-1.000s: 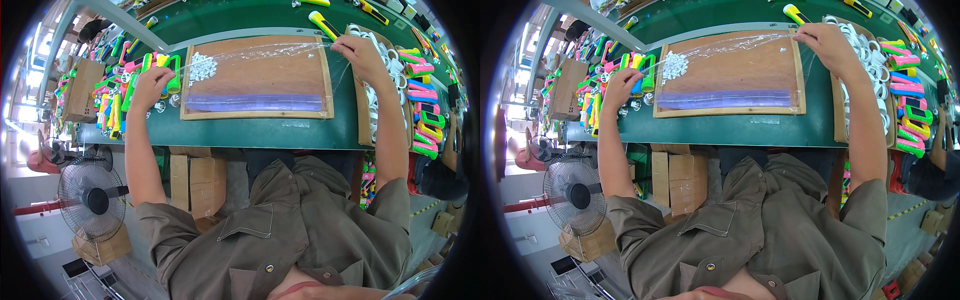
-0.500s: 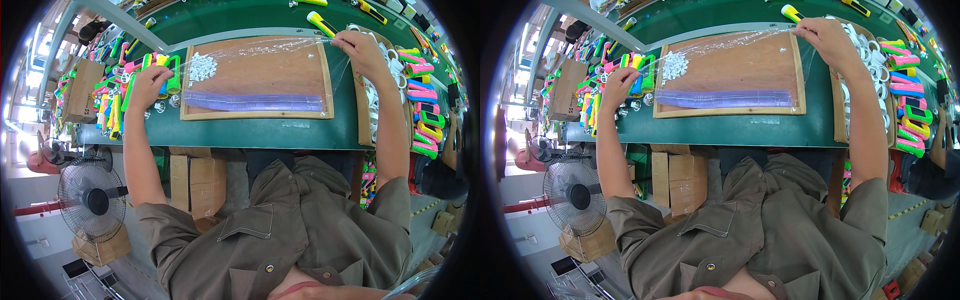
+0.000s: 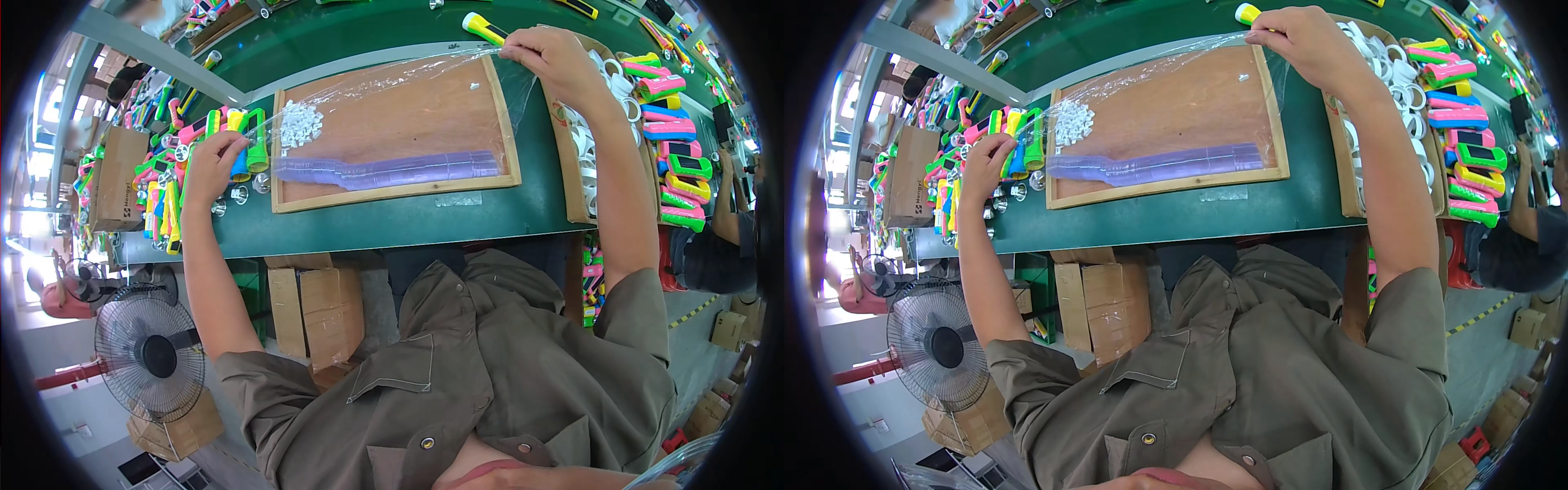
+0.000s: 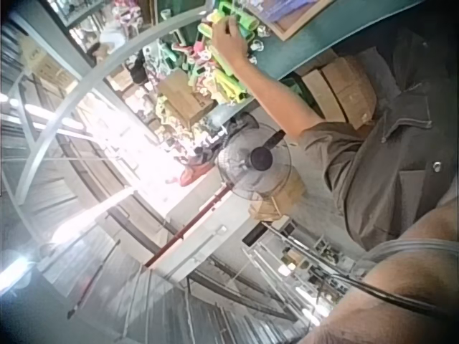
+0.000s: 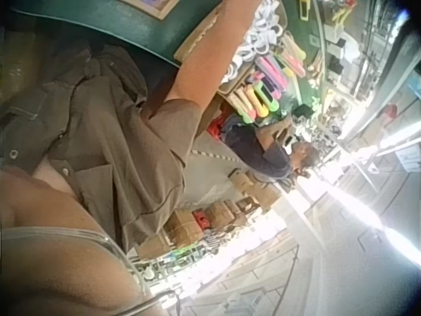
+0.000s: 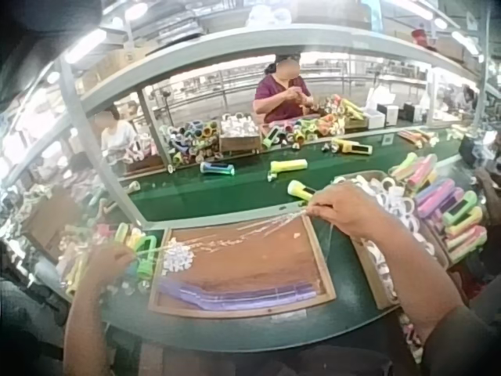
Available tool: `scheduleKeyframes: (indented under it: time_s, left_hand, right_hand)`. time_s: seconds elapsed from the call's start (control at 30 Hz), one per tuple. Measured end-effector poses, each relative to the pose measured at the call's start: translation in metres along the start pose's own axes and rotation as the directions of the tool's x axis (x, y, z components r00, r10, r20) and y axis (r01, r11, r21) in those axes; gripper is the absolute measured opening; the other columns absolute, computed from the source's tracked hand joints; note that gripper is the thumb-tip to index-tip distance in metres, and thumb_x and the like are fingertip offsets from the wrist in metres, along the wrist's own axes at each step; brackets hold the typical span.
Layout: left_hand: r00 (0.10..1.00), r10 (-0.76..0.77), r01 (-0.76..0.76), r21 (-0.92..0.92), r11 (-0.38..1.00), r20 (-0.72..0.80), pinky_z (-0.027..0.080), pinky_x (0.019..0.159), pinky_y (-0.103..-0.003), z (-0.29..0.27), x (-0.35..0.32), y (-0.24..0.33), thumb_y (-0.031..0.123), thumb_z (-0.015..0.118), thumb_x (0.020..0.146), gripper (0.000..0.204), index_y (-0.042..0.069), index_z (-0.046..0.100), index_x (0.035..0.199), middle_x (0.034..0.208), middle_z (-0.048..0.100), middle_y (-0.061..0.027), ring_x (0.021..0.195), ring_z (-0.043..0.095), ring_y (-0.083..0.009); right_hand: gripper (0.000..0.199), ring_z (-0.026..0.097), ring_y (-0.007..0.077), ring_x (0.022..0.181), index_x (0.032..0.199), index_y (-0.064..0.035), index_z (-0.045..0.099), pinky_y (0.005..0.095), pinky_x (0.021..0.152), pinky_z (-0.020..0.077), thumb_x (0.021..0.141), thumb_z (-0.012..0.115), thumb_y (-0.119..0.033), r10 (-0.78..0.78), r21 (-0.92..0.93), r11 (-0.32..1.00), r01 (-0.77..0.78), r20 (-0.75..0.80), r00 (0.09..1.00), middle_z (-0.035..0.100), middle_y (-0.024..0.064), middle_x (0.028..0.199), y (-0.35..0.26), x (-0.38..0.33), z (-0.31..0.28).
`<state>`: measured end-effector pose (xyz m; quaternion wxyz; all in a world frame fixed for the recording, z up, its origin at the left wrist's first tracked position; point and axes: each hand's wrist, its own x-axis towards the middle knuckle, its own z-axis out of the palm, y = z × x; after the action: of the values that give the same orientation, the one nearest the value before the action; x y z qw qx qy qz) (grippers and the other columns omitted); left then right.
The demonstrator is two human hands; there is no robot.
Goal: The worker is seen assembling various components of colorful plastic flashlights on a factory assembly line.
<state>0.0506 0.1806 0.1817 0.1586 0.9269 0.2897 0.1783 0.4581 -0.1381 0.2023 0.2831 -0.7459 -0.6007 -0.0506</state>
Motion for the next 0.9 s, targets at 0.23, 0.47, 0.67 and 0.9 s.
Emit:
scheduleKeyframes:
  time_s: [0.23, 0.47, 0.67, 0.9]
  left_hand:
    - [0.995, -0.074, 0.076, -0.024, 0.997, 0.066, 0.045, 0.065, -0.03, -0.001, -0.004, 0.0, 0.025, 0.067, 0.091, 0.026, 0.0, 0.07, 0.096, 0.075, 0.066, -0.0088, 0.067, 0.058, -0.0165]
    - [0.982, -0.148, 0.152, -0.02, 0.988, 0.116, 0.045, 0.064, -0.031, -0.008, -0.007, 0.008, 0.028, 0.066, 0.091, 0.029, 0.001, 0.07, 0.098, 0.075, 0.066, -0.0092, 0.067, 0.058, -0.0163]
    - [0.962, -0.221, 0.224, -0.002, 0.975, 0.161, 0.044, 0.068, -0.028, -0.011, -0.013, 0.006, 0.024, 0.065, 0.093, 0.025, -0.001, 0.068, 0.098, 0.081, 0.064, -0.0031, 0.074, 0.055, -0.012]
    - [0.953, -0.241, 0.25, -0.025, 0.968, 0.183, 0.045, 0.07, -0.027, -0.015, -0.027, 0.004, 0.024, 0.064, 0.093, 0.025, 0.0, 0.069, 0.099, 0.081, 0.065, -0.0029, 0.075, 0.056, -0.0113]
  right_hand:
    - [0.02, 0.061, 0.0292, 0.08, 0.098, -0.0002, 0.068, 0.035, 0.073, 0.0478, 0.093, 0.063, -0.019, -0.028, 0.037, 0.999, 0.028, 0.001, 1.0, 0.067, 0.0137, 0.088, 0.0, 0.0, -0.002]
    - [0.022, 0.062, 0.0285, 0.078, 0.098, -0.0003, 0.069, 0.0345, 0.073, 0.0481, 0.094, 0.063, -0.021, -0.052, 0.038, 0.998, 0.053, -0.037, 0.998, 0.067, 0.0133, 0.087, -0.002, -0.001, -0.001]
    - [0.024, 0.063, 0.028, 0.078, 0.098, -0.0008, 0.069, 0.035, 0.073, 0.0484, 0.095, 0.063, -0.024, -0.067, 0.064, 0.995, 0.072, -0.072, 0.995, 0.067, 0.0131, 0.087, -0.004, 0.003, 0.003]
    - [0.024, 0.063, 0.0294, 0.079, 0.098, -0.0004, 0.069, 0.0352, 0.073, 0.0488, 0.094, 0.064, -0.023, -0.078, 0.078, 0.993, 0.083, -0.062, 0.995, 0.067, 0.0133, 0.088, -0.008, 0.005, 0.004]
